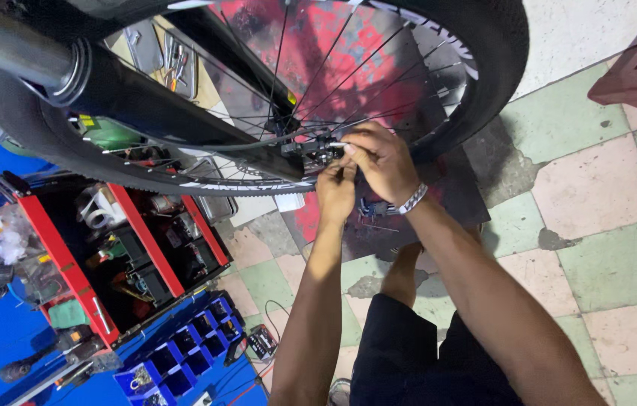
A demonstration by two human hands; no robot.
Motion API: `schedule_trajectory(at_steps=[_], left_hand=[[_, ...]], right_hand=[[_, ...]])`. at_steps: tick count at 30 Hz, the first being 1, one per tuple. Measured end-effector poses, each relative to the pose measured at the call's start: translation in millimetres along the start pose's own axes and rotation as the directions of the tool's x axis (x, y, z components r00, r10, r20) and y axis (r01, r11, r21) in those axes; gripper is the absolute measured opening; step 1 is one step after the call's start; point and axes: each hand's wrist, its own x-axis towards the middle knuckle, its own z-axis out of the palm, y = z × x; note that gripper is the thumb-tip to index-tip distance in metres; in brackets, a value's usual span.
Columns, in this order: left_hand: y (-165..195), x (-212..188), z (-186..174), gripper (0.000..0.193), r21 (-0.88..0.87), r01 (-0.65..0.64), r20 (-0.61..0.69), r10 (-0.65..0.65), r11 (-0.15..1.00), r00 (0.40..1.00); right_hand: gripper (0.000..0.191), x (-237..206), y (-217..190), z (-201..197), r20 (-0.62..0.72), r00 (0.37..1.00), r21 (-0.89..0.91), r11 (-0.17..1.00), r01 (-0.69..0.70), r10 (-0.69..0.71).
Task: The person works on a bicycle brake caliper, manipulating the cable and fasteners with their hands and then using a hex key to tighten the assembly.
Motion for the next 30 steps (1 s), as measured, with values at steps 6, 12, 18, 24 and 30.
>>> schedule_trajectory(at_steps=[6, 12, 18, 24, 30], left_hand=[[-7, -10, 8, 0.029, -0.388, 0.164, 0.186, -0.097, 0.907, 0.978], [36, -41, -15, 0.03, -0.148, 0.021, 0.018, -0.019, 0.989, 1.0], [63, -72, -27, 0.03, 0.033, 0.001, -0.039, 0.0, 0.999, 0.999], [57, -60, -20, 0.031, 0.238, -0.054, 0.01, 0.053, 0.97, 0.999], [64, -75, -41, 0.028, 0.102, 0.104, 0.099, -0.114, 0.989, 0.989]], right_hand=[[0.013, 12, 8, -10, 0.109, 0.985, -0.177, 0.977, -0.115, 0.136], [0.014, 7, -4, -1, 0.112, 0.956, -0.002, 0.962, -0.273, 0.271], [0.014, 19, -19, -7, 0.146, 0.966, -0.172, 0.967, -0.188, 0.214], [0.013, 27, -21, -12, 0.184, 0.97, -0.136, 0.982, -0.134, 0.158], [0.015, 26, -15, -10, 0.259, 0.879, 0.043, 0.905, -0.424, 0.399]])
